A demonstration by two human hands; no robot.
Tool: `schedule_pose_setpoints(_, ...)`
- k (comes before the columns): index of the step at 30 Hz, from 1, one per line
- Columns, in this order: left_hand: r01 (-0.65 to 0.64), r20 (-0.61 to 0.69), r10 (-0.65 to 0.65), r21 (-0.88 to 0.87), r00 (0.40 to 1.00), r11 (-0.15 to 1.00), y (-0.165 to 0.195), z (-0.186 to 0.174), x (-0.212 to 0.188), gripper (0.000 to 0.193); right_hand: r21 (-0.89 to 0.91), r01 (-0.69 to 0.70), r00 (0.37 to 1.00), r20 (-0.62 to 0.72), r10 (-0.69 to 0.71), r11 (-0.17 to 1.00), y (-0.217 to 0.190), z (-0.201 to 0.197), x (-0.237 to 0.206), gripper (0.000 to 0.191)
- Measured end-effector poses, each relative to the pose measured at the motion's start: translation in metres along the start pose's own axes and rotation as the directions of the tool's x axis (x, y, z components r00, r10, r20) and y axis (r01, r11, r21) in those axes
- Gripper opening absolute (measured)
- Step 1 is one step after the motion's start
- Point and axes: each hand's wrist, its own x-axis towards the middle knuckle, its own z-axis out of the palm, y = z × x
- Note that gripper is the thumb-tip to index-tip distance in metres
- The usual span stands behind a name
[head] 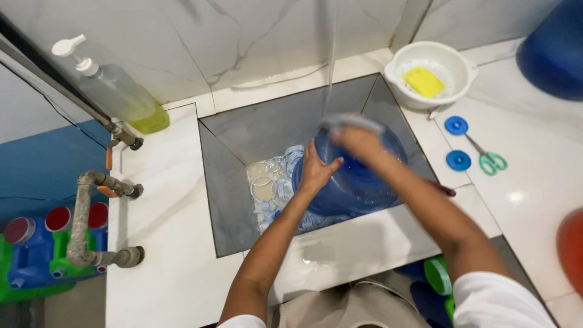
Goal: The person scrubs the exterior of large water dispenser bottles with a sponge, rinses them under running water, and wipes them dry with a cloth. They then place shrink-wrap seals on the bottle necks and use a heat gun to shrink the seals. The person handles multiple bottles of different colors.
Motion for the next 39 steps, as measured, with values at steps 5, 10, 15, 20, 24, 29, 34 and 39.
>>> schedule_pose_setpoints(5, -0.04, -0.002, 0.04, -0.012, 0.999, 0.999, -0.003, -0.008, 0.001, 0.108, 0.052, -0.078, 0.936, -0.339, 0.092, 0.996, -0.004, 0.01, 0.005, 0.037)
schedule_pose_setpoints(10, -0.004, 0.042, 0.004, -0.007, 0.999, 1.0, -0.001, -0.03, -0.02, 0.11, 0.141, -0.46, 0.886, 0.139, 0.443, 0.876, 0.018, -0.005, 0.008, 0.042)
schedule_pose_setpoints(15, 0.115, 0.074, -0.122, 0.089, 0.99, 0.989, -0.004, -0.049, -0.017, 0.109, 0.084, -0.311, 0.946, -0.071, 0.316, 0.947, 0.005, -0.002, 0.017, 0.033)
schedule_pose_setpoints(20, -0.076, 0.032, 0.073, 0.083, 0.997, 0.994, -0.016, -0.07, 0.04, 0.093, 0.15, -0.384, 0.922, 0.116, 0.369, 0.911, 0.001, 0.005, 0.031, 0.04)
schedule_pose_setpoints(24, -0.034, 0.028, 0.033, 0.036, 0.999, 0.999, -0.01, -0.068, 0.028, 0.091, 0.266, -0.641, 0.768, 0.222, 0.601, 0.72, 0.01, 0.007, 0.037, 0.034)
schedule_pose_setpoints(29, 0.034, 0.08, -0.06, 0.287, 0.995, 0.957, 0.003, -0.082, -0.016, 0.092, 0.137, -0.049, 0.998, -0.036, 0.054, 0.989, -0.006, 0.023, 0.041, 0.018)
schedule_pose_setpoints(34, -0.252, 0.17, 0.194, 0.459, 0.966, 0.852, 0.014, -0.085, -0.031, 0.093, 0.148, -0.42, 0.907, 0.03, 0.42, 0.895, -0.021, 0.004, 0.052, 0.032)
schedule_pose_setpoints(39, -0.352, 0.174, 0.307, 0.387, 0.936, 0.852, 0.016, -0.084, -0.028, 0.069, 0.185, -0.293, 0.933, -0.161, 0.323, 0.938, -0.017, -0.049, 0.018, 0.041)
